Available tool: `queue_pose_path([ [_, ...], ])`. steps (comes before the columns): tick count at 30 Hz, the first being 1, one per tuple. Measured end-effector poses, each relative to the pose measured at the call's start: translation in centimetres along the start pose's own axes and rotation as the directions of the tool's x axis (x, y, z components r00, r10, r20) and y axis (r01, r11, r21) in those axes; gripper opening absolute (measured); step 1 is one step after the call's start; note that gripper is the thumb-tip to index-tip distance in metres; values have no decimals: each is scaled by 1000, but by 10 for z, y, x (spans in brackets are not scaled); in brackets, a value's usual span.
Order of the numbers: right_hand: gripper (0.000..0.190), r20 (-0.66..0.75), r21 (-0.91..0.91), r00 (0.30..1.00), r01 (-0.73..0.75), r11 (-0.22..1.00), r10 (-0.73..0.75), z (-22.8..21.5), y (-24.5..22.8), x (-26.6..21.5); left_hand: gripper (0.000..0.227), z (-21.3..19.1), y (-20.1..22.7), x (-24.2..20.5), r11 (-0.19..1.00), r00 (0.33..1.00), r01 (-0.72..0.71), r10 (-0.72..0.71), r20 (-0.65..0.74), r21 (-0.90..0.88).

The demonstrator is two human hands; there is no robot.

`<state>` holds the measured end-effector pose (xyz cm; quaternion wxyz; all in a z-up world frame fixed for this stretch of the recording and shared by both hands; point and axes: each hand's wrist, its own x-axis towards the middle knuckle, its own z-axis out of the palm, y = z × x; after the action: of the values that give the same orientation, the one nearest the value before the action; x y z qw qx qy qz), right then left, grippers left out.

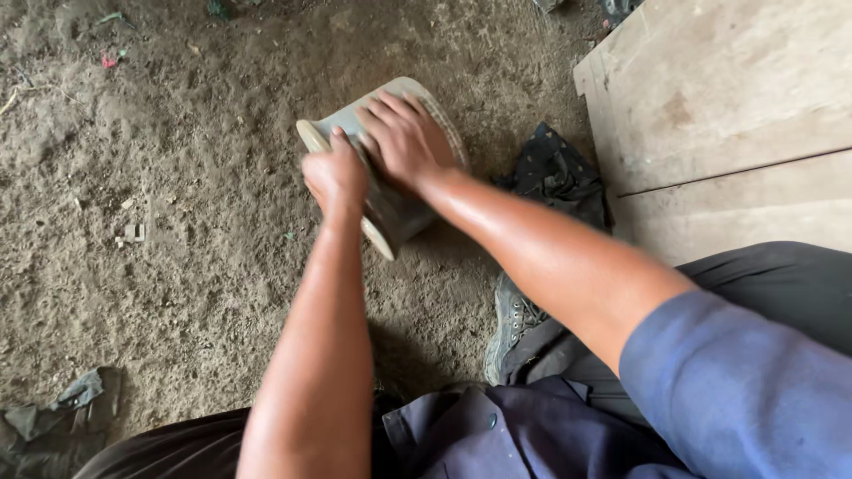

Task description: The person cleans a cylindrical air filter by hand, rubbing the exterior surface with their palms and fingers to remove dust and debris.

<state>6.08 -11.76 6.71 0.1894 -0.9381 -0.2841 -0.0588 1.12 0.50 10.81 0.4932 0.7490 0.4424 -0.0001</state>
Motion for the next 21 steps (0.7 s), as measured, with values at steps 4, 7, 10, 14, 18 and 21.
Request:
queue_pose_path([
  [4, 52, -128, -159, 989, 60, 985, -80, -26, -14, -108, 63, 7, 19, 51, 991, 990, 64, -78, 116, 118],
  [7, 52, -174, -97, 981, 73, 993, -89, -36, -19, -135, 62, 20, 27, 86, 983, 988, 110, -124, 93, 146],
  [10, 50, -137, -89, 988, 59, 994, -71, -40, -14, -122, 63, 25, 29, 103, 984, 985, 87, -108, 133, 153],
  [14, 49, -143, -83, 987, 65, 994, -76, -49, -17, -106, 65, 16, 21, 79, 979, 991, 55, -77, 107, 196],
  [18, 47, -124, -44, 988, 84, 996, -88, -39, 2, -62, 59, 5, 15, 34, 983, 999, -38, 37, 7, 177],
  [21, 44, -31, -26, 999, 39, 999, -40, -20, 21, -14, 58, -4, 11, 5, 987, 999, -34, 32, 18, 158],
])
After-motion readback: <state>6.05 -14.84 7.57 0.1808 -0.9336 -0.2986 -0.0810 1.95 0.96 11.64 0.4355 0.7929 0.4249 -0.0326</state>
